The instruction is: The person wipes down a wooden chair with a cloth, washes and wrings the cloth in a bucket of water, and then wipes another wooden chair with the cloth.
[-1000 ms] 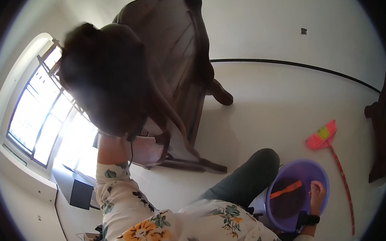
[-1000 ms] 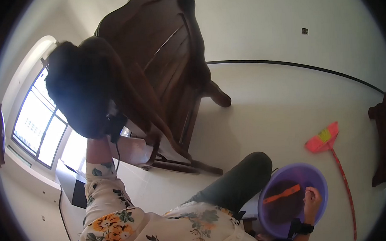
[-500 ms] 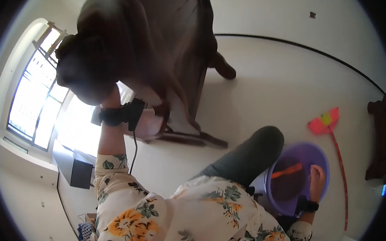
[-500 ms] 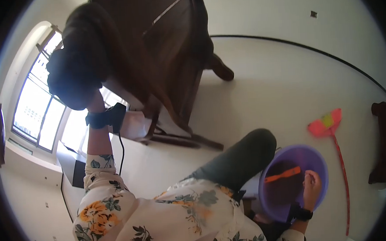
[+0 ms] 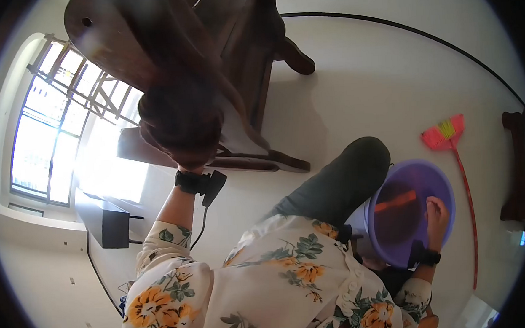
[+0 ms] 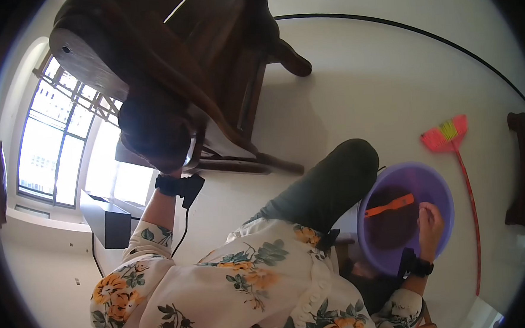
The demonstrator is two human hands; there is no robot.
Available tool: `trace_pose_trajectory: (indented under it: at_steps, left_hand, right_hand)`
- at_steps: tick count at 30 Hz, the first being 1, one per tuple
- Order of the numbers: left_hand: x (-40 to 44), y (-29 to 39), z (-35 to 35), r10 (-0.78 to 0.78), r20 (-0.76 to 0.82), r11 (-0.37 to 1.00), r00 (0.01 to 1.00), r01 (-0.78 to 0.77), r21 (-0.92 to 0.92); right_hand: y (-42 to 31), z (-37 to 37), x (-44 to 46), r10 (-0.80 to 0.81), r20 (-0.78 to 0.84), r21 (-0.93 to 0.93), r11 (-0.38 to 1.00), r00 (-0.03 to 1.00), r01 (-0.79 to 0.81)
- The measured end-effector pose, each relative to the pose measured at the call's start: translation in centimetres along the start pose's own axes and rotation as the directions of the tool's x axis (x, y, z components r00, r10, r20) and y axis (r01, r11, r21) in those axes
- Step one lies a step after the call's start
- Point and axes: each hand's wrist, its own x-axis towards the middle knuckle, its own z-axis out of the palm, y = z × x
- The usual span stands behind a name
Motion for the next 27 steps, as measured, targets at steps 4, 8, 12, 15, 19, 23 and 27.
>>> trace_pose_trajectory:
  at_steps: [4,8,12,15,19,23,27]
  left_hand:
    - [-2.1,-0.1,-0.2,-0.037,0.031,0.999,0.999,0.037,-0.016]
    - [-2.6,1.5,0.0,0.091,0.108,0.995,0.99,-0.095,0.039]
    - [-2.6,2.9,-0.6,0.276,0.233,0.935,0.932,-0.317,0.158]
    - [-3.1,1.8,-0.9,0.3,0.364,0.907,0.882,-0.382,0.179]
    - [-2.7,3.5,-2.1,0.316,0.549,0.849,0.774,-0.489,0.202]
    - [-3.3,4.8,-1.3,0.257,0.618,0.873,0.743,-0.453,0.182]
    - [-8.5,3.0,1.6,0.186,0.771,0.911,0.609,-0.401,0.096]
  right_hand:
    - [-0.7,0.2,-0.2,-0.007,-0.002,-0.022,1.0,1.0,0.007]
    - [-0.3,0.4,0.1,-0.062,0.0,-0.129,0.99,0.998,0.062]
    - [0.4,0.6,0.1,-0.075,0.027,-0.176,0.981,0.997,0.079]
    - [0.2,1.3,0.3,-0.082,0.024,-0.182,0.98,0.996,0.085]
    - [0.8,1.2,0.4,-0.1,0.028,-0.158,0.982,0.995,0.104]
    - [-0.4,1.4,0.0,-0.095,0.041,-0.214,0.971,0.995,0.102]
    - [0.1,1.4,-0.1,-0.084,0.016,-0.163,0.983,0.996,0.086]
